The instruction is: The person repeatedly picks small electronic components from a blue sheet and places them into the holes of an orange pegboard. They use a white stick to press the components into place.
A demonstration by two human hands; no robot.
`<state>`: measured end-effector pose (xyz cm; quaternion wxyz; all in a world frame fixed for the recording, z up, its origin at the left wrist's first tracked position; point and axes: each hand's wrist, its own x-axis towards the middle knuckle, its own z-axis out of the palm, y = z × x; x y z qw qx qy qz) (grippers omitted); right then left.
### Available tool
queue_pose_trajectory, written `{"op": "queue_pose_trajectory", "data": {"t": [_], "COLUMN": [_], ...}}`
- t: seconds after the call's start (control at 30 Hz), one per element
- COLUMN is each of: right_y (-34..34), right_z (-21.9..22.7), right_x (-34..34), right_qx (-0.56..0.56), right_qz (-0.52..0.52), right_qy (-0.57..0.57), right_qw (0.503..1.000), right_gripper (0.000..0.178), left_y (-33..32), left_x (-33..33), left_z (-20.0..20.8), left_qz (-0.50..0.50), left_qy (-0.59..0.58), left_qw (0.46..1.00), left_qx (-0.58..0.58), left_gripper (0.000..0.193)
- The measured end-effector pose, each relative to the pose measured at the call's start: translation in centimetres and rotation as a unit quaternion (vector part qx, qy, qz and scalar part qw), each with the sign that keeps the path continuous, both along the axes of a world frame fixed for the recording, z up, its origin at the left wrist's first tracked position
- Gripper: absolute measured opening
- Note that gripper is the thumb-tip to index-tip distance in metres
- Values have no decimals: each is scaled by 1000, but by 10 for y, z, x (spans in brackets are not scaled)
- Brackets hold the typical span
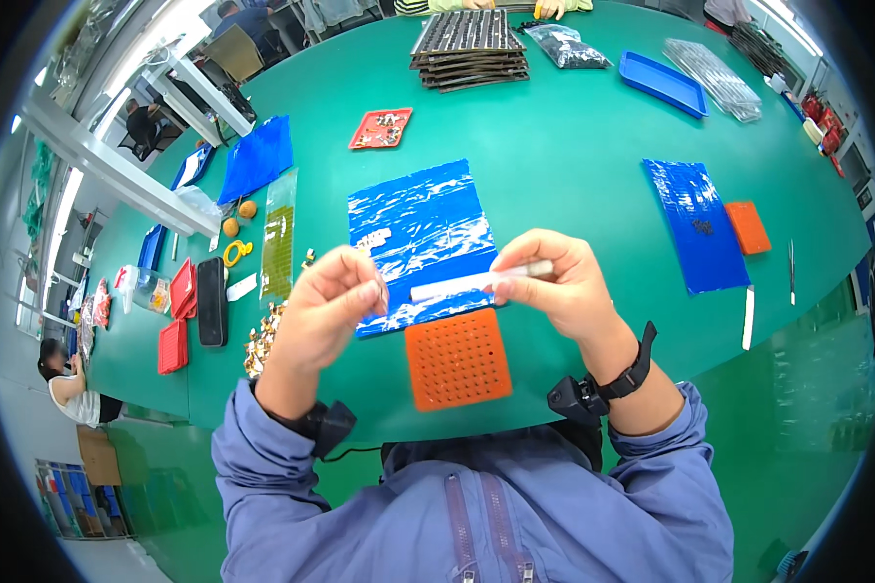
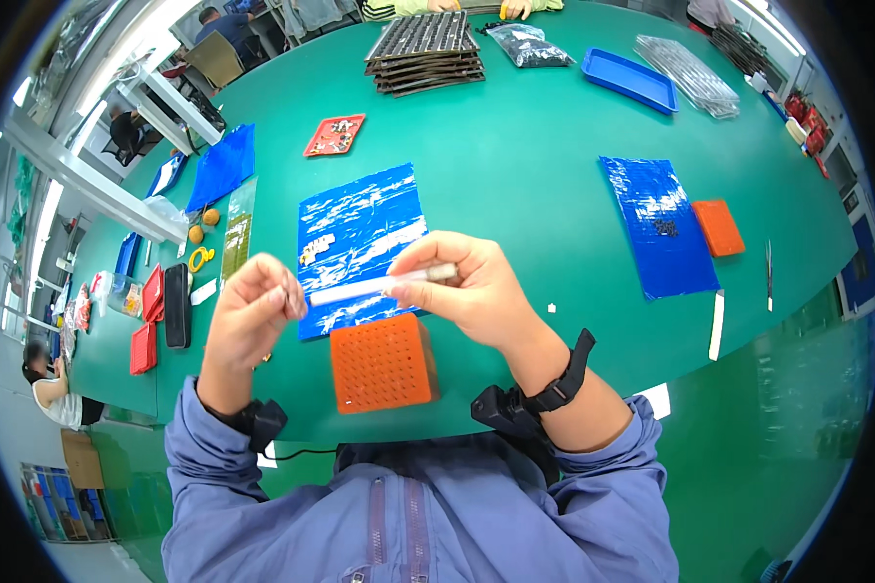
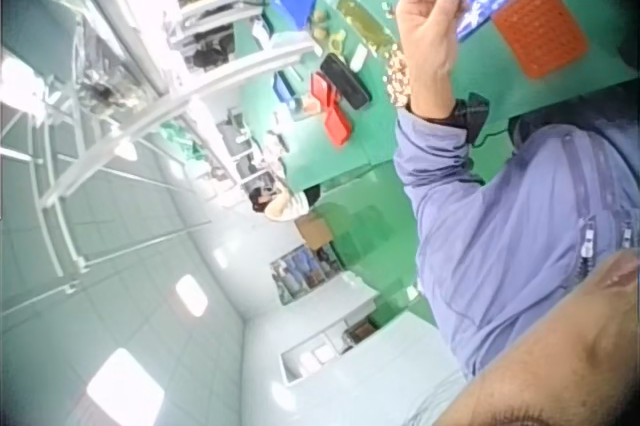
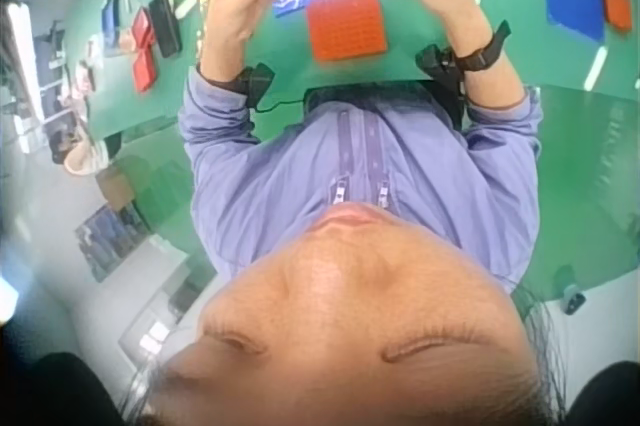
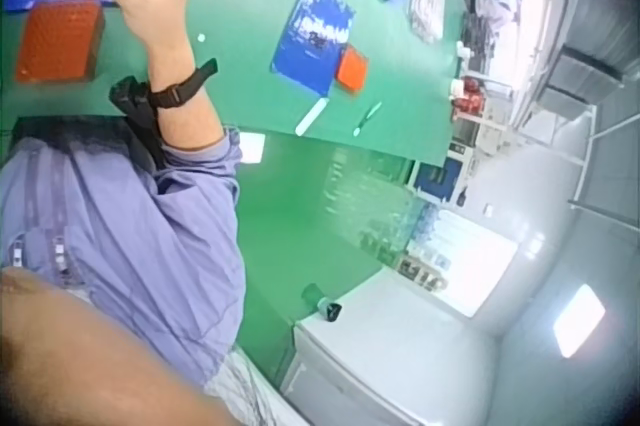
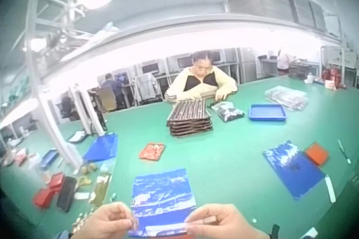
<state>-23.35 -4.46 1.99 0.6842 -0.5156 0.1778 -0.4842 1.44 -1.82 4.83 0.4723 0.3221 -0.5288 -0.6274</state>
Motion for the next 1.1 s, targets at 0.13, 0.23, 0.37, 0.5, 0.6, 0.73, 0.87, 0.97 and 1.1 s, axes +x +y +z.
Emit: {"op": "queue_pose_trajectory", "data": {"t": [0.13,0.23,0.37,0.5,0.6,0.73,0.87,0.97,1.1], "right_y": [4,4,5,4,3,1,2,2,8], "right_z": [-2,-4,-3,-4,-5,-2,4,3,3], "right_x": [4,5,6,6,7,4,1,3,1], "right_qx": [-20,-31,-30,-29,-47,-64,-192,-256,-246], "right_qz": [36,42,36,34,26,9,-52,-48,-41], "right_qy": [9,15,9,15,37,92,183,161,212], "right_qw": [999,999,999,999,998,994,963,952,945], "right_gripper": [14,14,13,12,12,10,13,13,13], "left_y": [17,20,18,18,18,16,15,16,19], "left_x": [-10,-15,-20,-23,-24,-25,-29,-26,-23], "left_z": [-13,-19,-27,-30,-32,-33,-36,-41,-43], "left_qz": [-48,-63,-80,-82,-78,-62,-34,-13,-46], "left_qy": [122,150,212,227,234,213,204,210,183], "left_qw": [991,986,973,970,968,975,978,978,982], "left_qx": [28,38,45,42,42,20,7,0,-6], "left_gripper": [13,14,9,9,9,11,13,15,23]}}
